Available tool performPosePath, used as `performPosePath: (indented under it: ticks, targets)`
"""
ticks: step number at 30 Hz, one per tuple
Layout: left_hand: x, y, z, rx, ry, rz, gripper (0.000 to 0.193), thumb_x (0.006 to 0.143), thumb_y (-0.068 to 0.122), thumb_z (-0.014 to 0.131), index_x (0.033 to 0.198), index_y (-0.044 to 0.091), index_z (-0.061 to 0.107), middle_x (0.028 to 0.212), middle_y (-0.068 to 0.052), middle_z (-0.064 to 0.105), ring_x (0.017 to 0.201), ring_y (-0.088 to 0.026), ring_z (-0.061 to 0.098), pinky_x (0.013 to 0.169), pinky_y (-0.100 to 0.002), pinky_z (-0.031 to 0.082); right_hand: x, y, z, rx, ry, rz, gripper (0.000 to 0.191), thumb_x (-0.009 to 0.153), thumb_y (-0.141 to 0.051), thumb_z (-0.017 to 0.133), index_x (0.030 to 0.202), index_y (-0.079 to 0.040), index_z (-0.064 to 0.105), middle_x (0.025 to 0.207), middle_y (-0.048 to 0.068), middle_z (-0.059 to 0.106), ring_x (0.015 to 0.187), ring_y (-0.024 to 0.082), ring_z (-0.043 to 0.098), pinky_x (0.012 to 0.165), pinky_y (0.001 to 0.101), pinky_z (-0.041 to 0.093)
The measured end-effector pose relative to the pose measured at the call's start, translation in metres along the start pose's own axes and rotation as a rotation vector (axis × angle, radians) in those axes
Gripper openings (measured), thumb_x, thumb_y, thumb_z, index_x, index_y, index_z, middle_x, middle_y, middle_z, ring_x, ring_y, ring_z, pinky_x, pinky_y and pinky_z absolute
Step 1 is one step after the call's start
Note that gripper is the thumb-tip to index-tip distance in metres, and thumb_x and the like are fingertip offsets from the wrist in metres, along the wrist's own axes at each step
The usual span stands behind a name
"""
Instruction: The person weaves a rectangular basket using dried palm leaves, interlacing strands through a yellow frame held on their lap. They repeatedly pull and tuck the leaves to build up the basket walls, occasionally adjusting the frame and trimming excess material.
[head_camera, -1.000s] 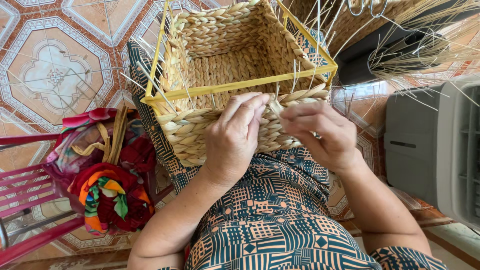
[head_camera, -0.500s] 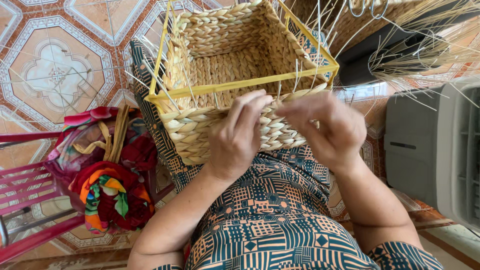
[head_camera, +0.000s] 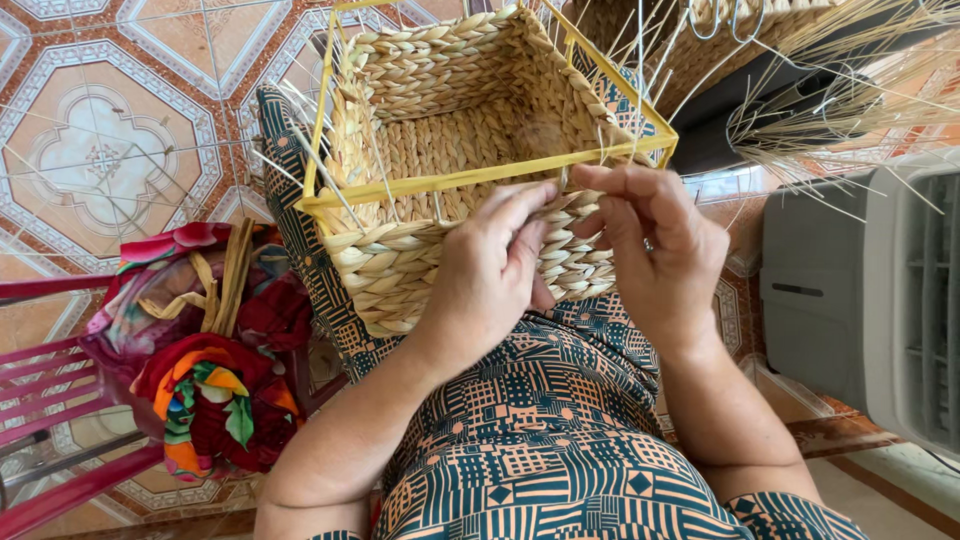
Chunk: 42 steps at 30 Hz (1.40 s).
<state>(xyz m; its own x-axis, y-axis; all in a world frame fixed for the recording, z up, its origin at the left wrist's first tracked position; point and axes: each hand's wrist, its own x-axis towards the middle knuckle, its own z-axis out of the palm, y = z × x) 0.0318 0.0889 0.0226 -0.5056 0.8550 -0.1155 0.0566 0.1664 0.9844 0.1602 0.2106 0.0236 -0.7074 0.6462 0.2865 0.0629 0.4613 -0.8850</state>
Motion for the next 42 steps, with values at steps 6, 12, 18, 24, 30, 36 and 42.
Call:
performPosePath:
  ticks: [6, 12, 18, 24, 30, 36, 42]
  targets:
    - [0.018, 0.002, 0.001, -0.269, -0.075, -0.239, 0.029, 0.107, 0.011, 0.046, 0.130, 0.002, 0.062, 0.095, -0.008, 0.074, 0.058, -0.012, 0.074, 0.045, -0.023, 0.057, -0.009, 0.010, 0.008, -0.077, 0.048, 0.068, 0.014, 0.108, 0.010, 0.056, 0.120, 0.004, 0.053, 0.126, 0.014, 0.073, 0.086, 0.011, 0.073, 0.072, 0.0226, 0.059]
    - [0.019, 0.004, 0.002, -0.206, -0.051, -0.230, 0.026, 0.105, 0.009, 0.048, 0.125, 0.002, 0.062, 0.095, -0.008, 0.073, 0.055, -0.012, 0.074, 0.042, -0.024, 0.058, 0.012, -0.001, 0.001, -0.402, -0.052, -0.044, 0.025, 0.097, 0.004, 0.074, 0.117, -0.003, 0.060, 0.108, 0.006, 0.072, 0.065, 0.015, 0.063, 0.059, 0.0294, 0.051]
    - [0.014, 0.003, 0.003, -0.165, 0.001, -0.171, 0.022, 0.102, 0.004, 0.054, 0.121, -0.001, 0.063, 0.095, -0.011, 0.073, 0.053, -0.015, 0.073, 0.043, -0.026, 0.059, 0.024, -0.019, -0.002, -0.650, -0.157, -0.235, 0.020, 0.095, -0.002, 0.072, 0.108, -0.010, 0.060, 0.099, 0.004, 0.066, 0.080, 0.025, 0.067, 0.064, 0.0376, 0.051]
    - [0.012, 0.001, 0.002, -0.100, 0.005, 0.014, 0.020, 0.105, 0.003, 0.052, 0.119, -0.002, 0.066, 0.111, -0.014, 0.070, 0.064, -0.015, 0.077, 0.053, -0.025, 0.059, 0.020, -0.030, -0.002, -0.644, -0.262, -0.218, 0.018, 0.095, -0.007, 0.074, 0.108, -0.010, 0.062, 0.092, 0.004, 0.065, 0.076, 0.023, 0.067, 0.062, 0.0366, 0.052]
    - [-0.008, 0.003, -0.029, 0.243, 0.088, 0.232, 0.025, 0.104, 0.005, 0.057, 0.127, 0.002, 0.066, 0.117, -0.013, 0.072, 0.068, -0.014, 0.077, 0.057, -0.024, 0.062, 0.012, -0.022, -0.014, -0.369, -0.270, 0.004, 0.020, 0.094, -0.002, 0.076, 0.111, -0.004, 0.066, 0.092, 0.006, 0.068, 0.068, 0.017, 0.065, 0.060, 0.0307, 0.053]
    - [0.001, -0.007, -0.029, 0.598, 0.118, 0.396, 0.022, 0.098, 0.014, 0.068, 0.116, 0.002, 0.071, 0.103, -0.014, 0.076, 0.081, -0.026, 0.076, 0.073, -0.036, 0.062, 0.010, 0.000, -0.010, -0.235, -0.337, -0.168, 0.023, 0.092, 0.004, 0.076, 0.113, -0.005, 0.074, 0.102, 0.009, 0.072, 0.094, 0.023, 0.072, 0.083, 0.0334, 0.057]
    - [0.010, -0.011, -0.025, 0.554, 0.052, 0.251, 0.012, 0.096, 0.015, 0.068, 0.101, 0.005, 0.071, 0.093, -0.013, 0.078, 0.079, -0.029, 0.076, 0.071, -0.041, 0.060, 0.014, 0.012, -0.014, -0.312, -0.307, -0.369, 0.023, 0.091, 0.000, 0.081, 0.113, -0.005, 0.074, 0.106, 0.010, 0.072, 0.094, 0.023, 0.070, 0.082, 0.0337, 0.056]
